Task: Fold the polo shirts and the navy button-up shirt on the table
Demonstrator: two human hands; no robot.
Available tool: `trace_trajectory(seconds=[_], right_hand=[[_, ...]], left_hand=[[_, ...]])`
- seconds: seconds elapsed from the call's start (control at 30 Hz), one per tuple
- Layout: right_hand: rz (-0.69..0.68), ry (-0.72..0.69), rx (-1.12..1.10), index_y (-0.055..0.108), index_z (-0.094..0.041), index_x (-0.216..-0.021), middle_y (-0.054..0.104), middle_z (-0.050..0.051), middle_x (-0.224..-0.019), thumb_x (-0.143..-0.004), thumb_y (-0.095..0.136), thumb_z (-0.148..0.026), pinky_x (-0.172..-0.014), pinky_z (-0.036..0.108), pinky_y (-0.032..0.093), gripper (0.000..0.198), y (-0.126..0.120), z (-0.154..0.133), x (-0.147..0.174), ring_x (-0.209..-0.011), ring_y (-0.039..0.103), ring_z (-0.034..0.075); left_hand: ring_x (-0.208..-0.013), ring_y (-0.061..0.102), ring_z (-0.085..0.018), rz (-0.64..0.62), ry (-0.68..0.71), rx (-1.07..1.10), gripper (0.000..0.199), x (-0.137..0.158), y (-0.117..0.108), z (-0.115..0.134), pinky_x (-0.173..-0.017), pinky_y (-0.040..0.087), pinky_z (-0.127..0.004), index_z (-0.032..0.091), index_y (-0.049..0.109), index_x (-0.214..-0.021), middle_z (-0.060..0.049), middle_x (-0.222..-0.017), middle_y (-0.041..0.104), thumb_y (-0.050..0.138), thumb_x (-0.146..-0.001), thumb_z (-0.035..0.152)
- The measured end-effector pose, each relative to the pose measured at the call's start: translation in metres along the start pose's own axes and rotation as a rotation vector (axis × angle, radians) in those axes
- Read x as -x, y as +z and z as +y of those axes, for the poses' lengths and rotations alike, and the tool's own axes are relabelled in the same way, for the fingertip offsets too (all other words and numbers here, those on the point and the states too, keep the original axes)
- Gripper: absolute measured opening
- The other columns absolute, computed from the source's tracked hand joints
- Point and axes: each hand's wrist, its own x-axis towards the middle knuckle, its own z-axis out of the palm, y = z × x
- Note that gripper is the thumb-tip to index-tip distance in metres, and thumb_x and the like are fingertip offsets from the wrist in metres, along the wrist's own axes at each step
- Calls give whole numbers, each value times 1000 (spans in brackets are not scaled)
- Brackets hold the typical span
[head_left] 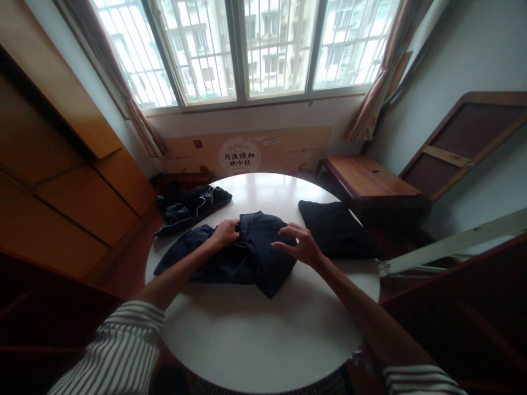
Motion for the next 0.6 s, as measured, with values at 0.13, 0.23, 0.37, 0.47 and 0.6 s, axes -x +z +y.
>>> trace_trajectory(seconds=[0.13, 0.23, 0.37, 0.47, 0.6], right_hand=[[-215, 46, 125, 61, -13, -127, 68, 15, -106, -74, 76, -56, -87, 42, 51, 70, 16, -24, 7, -94, 65, 29], [-261, 73, 160, 53, -10, -137, 63, 20, -123, -82, 68, -30, -98, 45, 47, 61, 18, -32, 6, -113, 60, 33], [-352, 114, -207, 69, -16, -107, 71, 7, -95, -90, 51, -20, -81, 34, 53, 24, -10, -29, 1, -89, 66, 22], [-382, 183, -515, 69, -17, -101, 70, 3, -89, -91, 60, -32, -76, 30, 53, 21, -37, -28, 2, -84, 65, 18], [-474, 301, -830, 66, -19, -109, 72, 3, -100, -80, 76, -32, -85, 33, 55, 33, -50, -36, 8, -94, 67, 18]], left_hand=[[-84, 65, -22, -17, 159, 282, 26, 8, 0, 30, -79, 51, -31, 14, 67, -99, -7, -89, 71, 56, -85, 34], [-79, 62, -19, -87, 255, 473, 32, 18, -11, 48, -75, 51, -28, 14, 65, -97, -4, -85, 68, 52, -91, 43], [-66, 55, -14, 57, 252, 353, 34, 35, -46, 53, -62, 46, -24, 16, 61, -79, 0, -71, 60, 55, -91, 47], [-58, 49, -12, 226, 220, 276, 41, 48, -78, 47, -54, 40, -23, 17, 57, -67, 2, -61, 52, 55, -91, 50], [-58, 50, -13, 357, 204, 224, 38, 63, -108, 49, -52, 41, -22, 17, 65, -74, 2, -63, 56, 55, -90, 50]])
